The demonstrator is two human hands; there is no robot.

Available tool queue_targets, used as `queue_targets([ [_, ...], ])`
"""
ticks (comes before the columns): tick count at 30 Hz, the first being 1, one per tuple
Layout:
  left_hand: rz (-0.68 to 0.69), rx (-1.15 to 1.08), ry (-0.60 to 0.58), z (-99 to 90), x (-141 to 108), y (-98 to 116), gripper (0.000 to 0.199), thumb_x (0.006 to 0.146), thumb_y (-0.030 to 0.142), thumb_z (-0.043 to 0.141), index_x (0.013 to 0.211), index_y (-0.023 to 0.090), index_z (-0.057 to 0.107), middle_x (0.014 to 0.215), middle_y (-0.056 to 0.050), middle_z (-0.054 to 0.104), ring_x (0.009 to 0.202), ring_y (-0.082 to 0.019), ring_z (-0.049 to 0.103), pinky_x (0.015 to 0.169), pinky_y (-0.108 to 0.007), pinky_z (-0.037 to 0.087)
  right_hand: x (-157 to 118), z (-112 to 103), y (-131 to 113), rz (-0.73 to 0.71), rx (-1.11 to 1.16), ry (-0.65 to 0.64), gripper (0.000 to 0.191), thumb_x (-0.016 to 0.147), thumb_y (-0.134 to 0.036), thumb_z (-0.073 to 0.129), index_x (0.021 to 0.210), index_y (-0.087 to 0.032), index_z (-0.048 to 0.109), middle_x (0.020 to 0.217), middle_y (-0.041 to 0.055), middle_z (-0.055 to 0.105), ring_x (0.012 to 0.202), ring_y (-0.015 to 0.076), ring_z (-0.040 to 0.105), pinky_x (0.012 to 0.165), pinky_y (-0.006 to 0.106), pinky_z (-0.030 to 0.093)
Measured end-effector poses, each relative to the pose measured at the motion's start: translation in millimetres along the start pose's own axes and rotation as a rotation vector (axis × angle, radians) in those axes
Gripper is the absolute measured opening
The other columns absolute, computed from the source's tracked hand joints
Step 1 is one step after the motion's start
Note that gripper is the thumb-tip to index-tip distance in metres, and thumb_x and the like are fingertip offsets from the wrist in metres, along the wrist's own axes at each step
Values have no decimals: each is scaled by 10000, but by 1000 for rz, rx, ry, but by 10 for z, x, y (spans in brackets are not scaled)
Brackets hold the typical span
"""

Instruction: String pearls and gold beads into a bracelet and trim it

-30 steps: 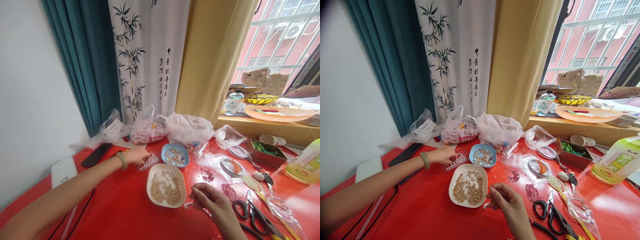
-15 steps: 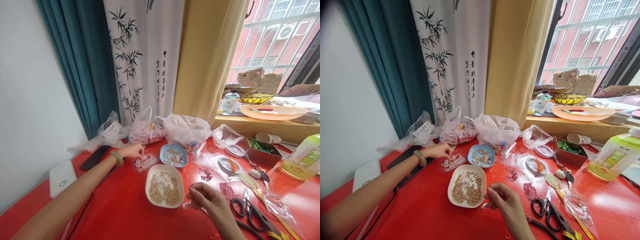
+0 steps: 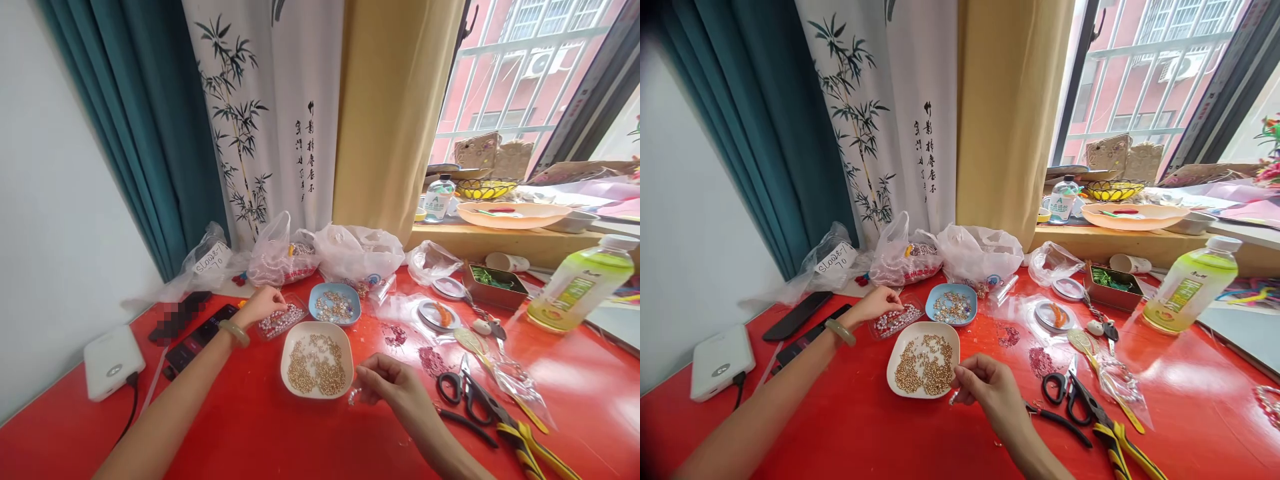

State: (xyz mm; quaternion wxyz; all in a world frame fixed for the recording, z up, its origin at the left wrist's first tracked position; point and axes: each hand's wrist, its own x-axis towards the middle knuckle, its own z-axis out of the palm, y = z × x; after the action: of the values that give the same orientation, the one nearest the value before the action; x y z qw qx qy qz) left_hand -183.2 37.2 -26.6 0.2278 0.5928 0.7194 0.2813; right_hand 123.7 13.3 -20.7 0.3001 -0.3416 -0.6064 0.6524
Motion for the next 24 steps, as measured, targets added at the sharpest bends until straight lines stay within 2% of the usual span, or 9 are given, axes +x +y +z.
queue_targets([
  [4, -43, -94, 11, 34, -18, 2, 211, 572, 327, 602, 606, 120, 617, 608, -45, 643, 627, -177, 576, 584, -258, 411, -6, 0, 14, 3, 18, -15, 283, 667, -419, 627, 618, -143, 588, 512, -8, 616, 456, 87, 548, 492, 200, 416],
  [9, -60, -262, 5, 71, -149, 173, 243, 656, 350, 550, 694, 113, 592, 723, -75, 665, 690, -167, 605, 623, -256, 448, -2, 20, 13, 14, 46, -23, 309, 654, -443, 627, 617, -139, 588, 528, -3, 623, 463, 95, 560, 489, 203, 415],
  [13, -97, -634, -24, 133, -331, 401, 189, 639, 299, 610, 686, 125, 554, 762, -72, 666, 708, -149, 608, 700, -267, 456, -27, 58, -20, 43, 66, -20, 310, 645, -436, 632, 610, -132, 585, 539, 8, 629, 464, 98, 561, 486, 208, 412],
  [15, -85, -741, -71, 182, -430, 541, 191, 640, 298, 622, 686, 130, 543, 738, -66, 665, 700, -151, 610, 708, -277, 458, -43, 73, -37, 57, 77, -25, 310, 637, -432, 637, 609, -128, 582, 567, 22, 642, 470, 100, 564, 492, 215, 415],
  [19, -47, -771, -130, 334, -582, 831, 195, 653, 302, 622, 675, 136, 524, 731, -70, 668, 716, -159, 616, 711, -279, 453, -69, 81, -45, 63, 102, -34, 297, 633, -421, 635, 602, -133, 569, 593, 31, 651, 479, 109, 573, 501, 228, 416],
  [24, -10, -757, -159, 551, -635, 1085, 188, 678, 301, 594, 691, 150, 483, 675, -57, 671, 665, -162, 621, 680, -291, 453, -63, 76, 6, 52, 121, -40, 287, 626, -412, 633, 602, -140, 547, 575, 21, 646, 469, 114, 576, 499, 237, 418],
])
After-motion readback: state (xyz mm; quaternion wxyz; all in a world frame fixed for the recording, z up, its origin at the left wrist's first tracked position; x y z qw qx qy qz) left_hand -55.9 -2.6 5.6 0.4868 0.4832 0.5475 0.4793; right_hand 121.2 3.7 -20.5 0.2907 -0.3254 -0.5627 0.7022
